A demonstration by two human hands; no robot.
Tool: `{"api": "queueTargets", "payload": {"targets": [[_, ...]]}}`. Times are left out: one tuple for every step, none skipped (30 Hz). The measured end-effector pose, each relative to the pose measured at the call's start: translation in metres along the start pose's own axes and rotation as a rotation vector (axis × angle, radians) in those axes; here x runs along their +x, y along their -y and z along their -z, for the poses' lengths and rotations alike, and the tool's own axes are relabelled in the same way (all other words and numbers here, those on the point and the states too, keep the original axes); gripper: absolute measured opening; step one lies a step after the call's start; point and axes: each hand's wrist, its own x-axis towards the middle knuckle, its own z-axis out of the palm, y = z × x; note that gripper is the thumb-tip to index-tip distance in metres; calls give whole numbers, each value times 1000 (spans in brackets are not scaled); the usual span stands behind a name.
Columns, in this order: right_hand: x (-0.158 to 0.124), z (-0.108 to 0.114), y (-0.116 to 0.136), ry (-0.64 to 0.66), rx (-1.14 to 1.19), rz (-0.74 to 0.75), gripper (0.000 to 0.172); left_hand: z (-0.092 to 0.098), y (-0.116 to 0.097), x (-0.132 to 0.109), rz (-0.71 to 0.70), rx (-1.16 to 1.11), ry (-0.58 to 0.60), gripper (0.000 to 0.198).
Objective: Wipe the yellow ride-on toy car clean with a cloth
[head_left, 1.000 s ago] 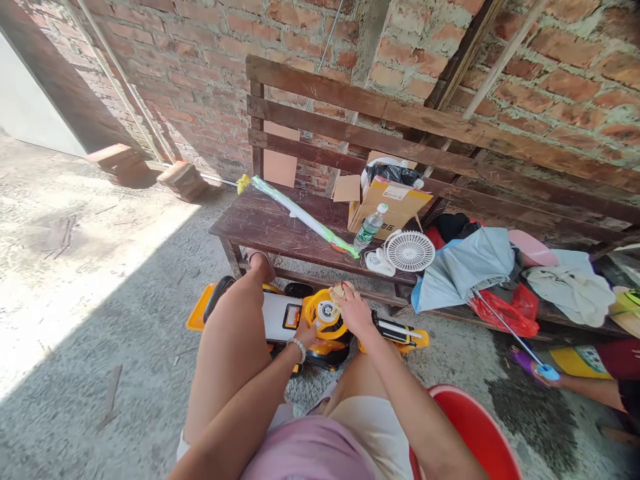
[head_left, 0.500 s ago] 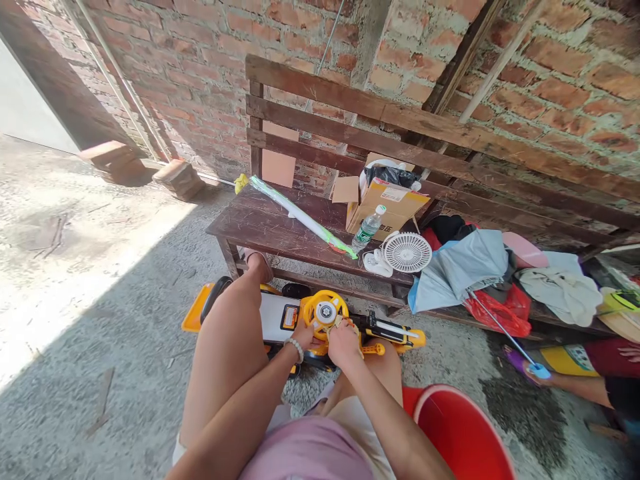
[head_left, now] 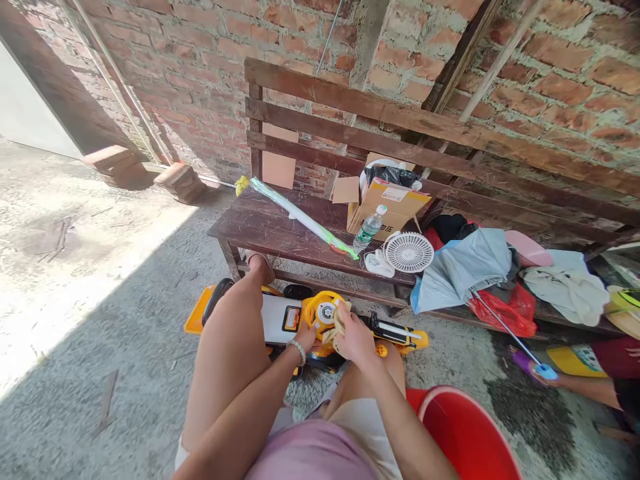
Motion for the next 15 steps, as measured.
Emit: {"api": "queueTargets", "payload": {"targets": [[9, 8, -6, -37, -6, 14, 90, -1, 0, 0, 37, 0, -7, 62], [19, 16, -11, -70, -8, 45, 92, -1, -1, -1, 65, -2, -11, 65], [30, 21, -15, -99, -8, 91, 93, -2, -2, -1, 81, -4, -15, 68], [41, 24, -17, -118, -10, 147, 92, -2, -3, -2, 90, -7, -19, 71], [52, 25, -18, -121, -17, 206, 90, -2, -4, -3, 95, -10, -23, 74], [62, 23, -18, -104, -29, 256, 88, -2, -5, -4, 98, -13, -25, 74], [71, 20, -18, -69, -45, 287, 86, -2, -6, -5, 98, -16, -26, 73], [79, 15, -18, -21, -62, 298, 83, -2, -7, -6, 97, -19, -23, 70], [85, 10, -17, 26, -78, 289, 80, -1, -7, -7, 97, -23, -19, 67], [89, 5, -18, 63, -91, 271, 78, 0, -8, -8, 97, -28, -14, 64], [92, 1, -18, 84, -99, 247, 75, 0, -8, -9, 97, -34, -9, 63], [93, -2, -19, 92, -104, 220, 75, 1, -8, -10, 97, -42, -4, 61], [93, -4, -20, 92, -107, 193, 75, 1, -8, -11, 98, -50, -2, 60], [90, -5, -21, 90, -111, 160, 75, 1, -8, -11, 97, -59, -2, 60], [85, -6, -22, 87, -115, 122, 74, 1, -8, -11, 97, -68, -2, 59]]}}
